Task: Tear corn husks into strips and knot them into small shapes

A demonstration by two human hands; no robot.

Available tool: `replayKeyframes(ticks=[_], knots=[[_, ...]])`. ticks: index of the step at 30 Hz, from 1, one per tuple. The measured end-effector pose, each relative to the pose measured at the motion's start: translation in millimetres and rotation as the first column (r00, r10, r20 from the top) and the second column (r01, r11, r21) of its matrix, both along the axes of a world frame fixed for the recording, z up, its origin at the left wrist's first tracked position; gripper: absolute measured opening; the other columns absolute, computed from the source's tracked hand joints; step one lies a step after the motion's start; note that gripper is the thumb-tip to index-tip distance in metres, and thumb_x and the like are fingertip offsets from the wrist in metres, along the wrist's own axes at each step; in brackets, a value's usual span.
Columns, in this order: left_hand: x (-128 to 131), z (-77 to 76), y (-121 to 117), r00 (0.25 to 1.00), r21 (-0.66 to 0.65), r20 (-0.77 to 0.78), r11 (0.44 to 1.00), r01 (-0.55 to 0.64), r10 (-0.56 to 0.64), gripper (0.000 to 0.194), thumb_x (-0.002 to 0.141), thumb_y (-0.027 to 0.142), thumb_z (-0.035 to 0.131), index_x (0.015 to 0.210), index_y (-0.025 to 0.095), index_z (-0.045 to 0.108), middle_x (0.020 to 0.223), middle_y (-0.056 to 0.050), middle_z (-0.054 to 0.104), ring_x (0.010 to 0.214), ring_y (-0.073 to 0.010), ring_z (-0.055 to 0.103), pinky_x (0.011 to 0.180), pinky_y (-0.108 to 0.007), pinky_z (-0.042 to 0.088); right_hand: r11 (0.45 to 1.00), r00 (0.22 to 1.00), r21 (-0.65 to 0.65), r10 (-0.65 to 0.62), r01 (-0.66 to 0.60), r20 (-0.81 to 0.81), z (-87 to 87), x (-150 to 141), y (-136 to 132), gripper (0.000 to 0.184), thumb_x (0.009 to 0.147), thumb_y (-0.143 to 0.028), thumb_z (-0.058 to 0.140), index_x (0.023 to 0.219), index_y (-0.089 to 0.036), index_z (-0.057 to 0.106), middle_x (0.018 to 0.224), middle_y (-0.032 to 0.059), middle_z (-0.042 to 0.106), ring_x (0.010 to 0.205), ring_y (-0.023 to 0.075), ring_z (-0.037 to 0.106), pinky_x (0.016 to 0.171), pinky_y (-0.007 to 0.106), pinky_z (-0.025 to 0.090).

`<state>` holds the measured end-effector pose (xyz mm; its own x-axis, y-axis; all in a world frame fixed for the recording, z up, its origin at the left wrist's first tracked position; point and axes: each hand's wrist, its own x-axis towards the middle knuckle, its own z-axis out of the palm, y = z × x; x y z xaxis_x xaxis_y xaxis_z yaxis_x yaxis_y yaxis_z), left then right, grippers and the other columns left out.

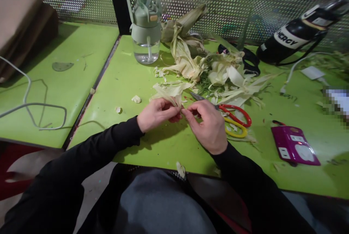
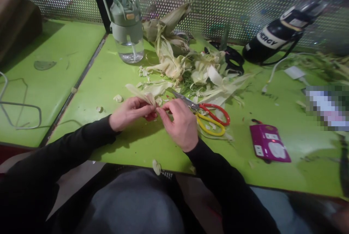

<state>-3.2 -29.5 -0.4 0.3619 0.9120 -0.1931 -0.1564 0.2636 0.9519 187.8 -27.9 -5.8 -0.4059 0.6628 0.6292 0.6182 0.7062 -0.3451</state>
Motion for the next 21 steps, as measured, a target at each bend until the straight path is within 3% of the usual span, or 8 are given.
replayKeyframes(ticks=[3, 5, 9, 12, 16, 19, 21], knots=[[0.6, 2.5, -1.9, 0.999, 0.035, 0.0, 0.999, -0.042, 0.042, 0.016, 0.091, 0.018, 0.063, 0.081, 0.008, 0.067, 0.074, -0.006, 0.073, 0.063, -0.0082, 0.064, 0.068, -0.022, 0.057, 0.999, 0.999, -0.029, -0.04, 0.04, -0.03, 3.2, 2.8, 1.0, 0.021, 0.096, -0.03, 0.064, 0.08, -0.021, 0.054, 0.077, 0.0022, 0.059, 0.073, 0.0161, 0.057, 0.067, 0.029, 0.045], [0.3, 4.4, -3.0, 0.999, 0.039, 0.014, 0.998, -0.039, 0.039, 0.015, 0.092, 0.019, 0.062, 0.085, 0.007, 0.069, 0.076, -0.006, 0.074, 0.064, -0.0085, 0.065, 0.069, -0.023, 0.057, 0.991, 0.998, -0.129, -0.041, 0.036, -0.037, 5.9, 3.9, 2.3, 0.022, 0.099, -0.033, 0.058, 0.082, -0.02, 0.057, 0.078, 0.0024, 0.059, 0.074, 0.0163, 0.057, 0.067, 0.03, 0.045], [0.1, 5.7, -3.9, 0.999, 0.017, 0.04, 1.0, -0.014, 0.013, 0.013, 0.091, 0.019, 0.064, 0.095, 0.008, 0.07, 0.075, -0.005, 0.074, 0.062, -0.008, 0.065, 0.067, -0.022, 0.056, 0.913, 0.987, -0.407, -0.034, -0.034, -0.159, 7.5, 3.9, 4.2, 0.031, 0.101, -0.042, 0.053, 0.08, -0.021, 0.06, 0.071, -0.0005, 0.055, 0.064, 0.0139, 0.052, 0.058, 0.028, 0.043], [0.3, 4.8, -3.2, 0.999, 0.02, 0.048, 1.0, -0.017, 0.016, 0.011, 0.091, 0.02, 0.066, 0.089, 0.009, 0.068, 0.074, -0.004, 0.073, 0.061, -0.0073, 0.064, 0.065, -0.021, 0.055, 0.869, 0.946, -0.491, -0.113, -0.054, -0.305, 4.2, 3.8, 3.8, 0.025, 0.096, -0.044, 0.061, 0.094, -0.021, 0.07, 0.079, 0.0005, 0.062, 0.064, 0.0131, 0.055, 0.057, 0.027, 0.046], [-0.1, 5.2, -1.8, 0.998, 0.01, 0.04, 0.999, -0.038, 0.038, 0.012, 0.093, 0.016, 0.062, 0.084, 0.009, 0.066, 0.072, -0.004, 0.072, 0.06, -0.0065, 0.063, 0.064, -0.02, 0.054, 0.921, 0.916, -0.389, -0.14, -0.019, -0.377, -0.9, 4.9, 2.5, 0.018, 0.092, -0.037, 0.07, 0.103, -0.024, 0.076, 0.094, 0.0035, 0.071, 0.079, 0.0168, 0.067, 0.07, 0.032, 0.057], [-0.8, 5.3, -1.4, 0.999, -0.035, 0.04, 0.999, -0.017, 0.018, 0.011, 0.093, 0.015, 0.061, 0.085, 0.009, 0.065, 0.071, -0.003, 0.071, 0.058, -0.0061, 0.063, 0.061, -0.019, 0.053, 0.96, 0.947, -0.275, -0.041, -0.051, -0.318, -0.6, 5.0, 0.9, 0.013, 0.092, -0.03, 0.069, 0.102, -0.027, 0.078, 0.099, 0.0035, 0.074, 0.089, 0.0191, 0.071, 0.08, 0.036, 0.06], [-0.3, 3.2, -1.6, 0.999, -0.073, 0.037, 0.997, 0.032, -0.029, 0.009, 0.092, 0.015, 0.063, 0.085, 0.009, 0.065, 0.07, -0.002, 0.07, 0.058, -0.0061, 0.063, 0.06, -0.018, 0.052, 0.975, 0.966, -0.196, 0.057, -0.109, -0.251, 0.6, 4.1, -0.3, 0.014, 0.093, -0.026, 0.068, 0.101, -0.028, 0.079, 0.098, 0.0027, 0.076, 0.088, 0.0182, 0.072, 0.079, 0.034, 0.061]])
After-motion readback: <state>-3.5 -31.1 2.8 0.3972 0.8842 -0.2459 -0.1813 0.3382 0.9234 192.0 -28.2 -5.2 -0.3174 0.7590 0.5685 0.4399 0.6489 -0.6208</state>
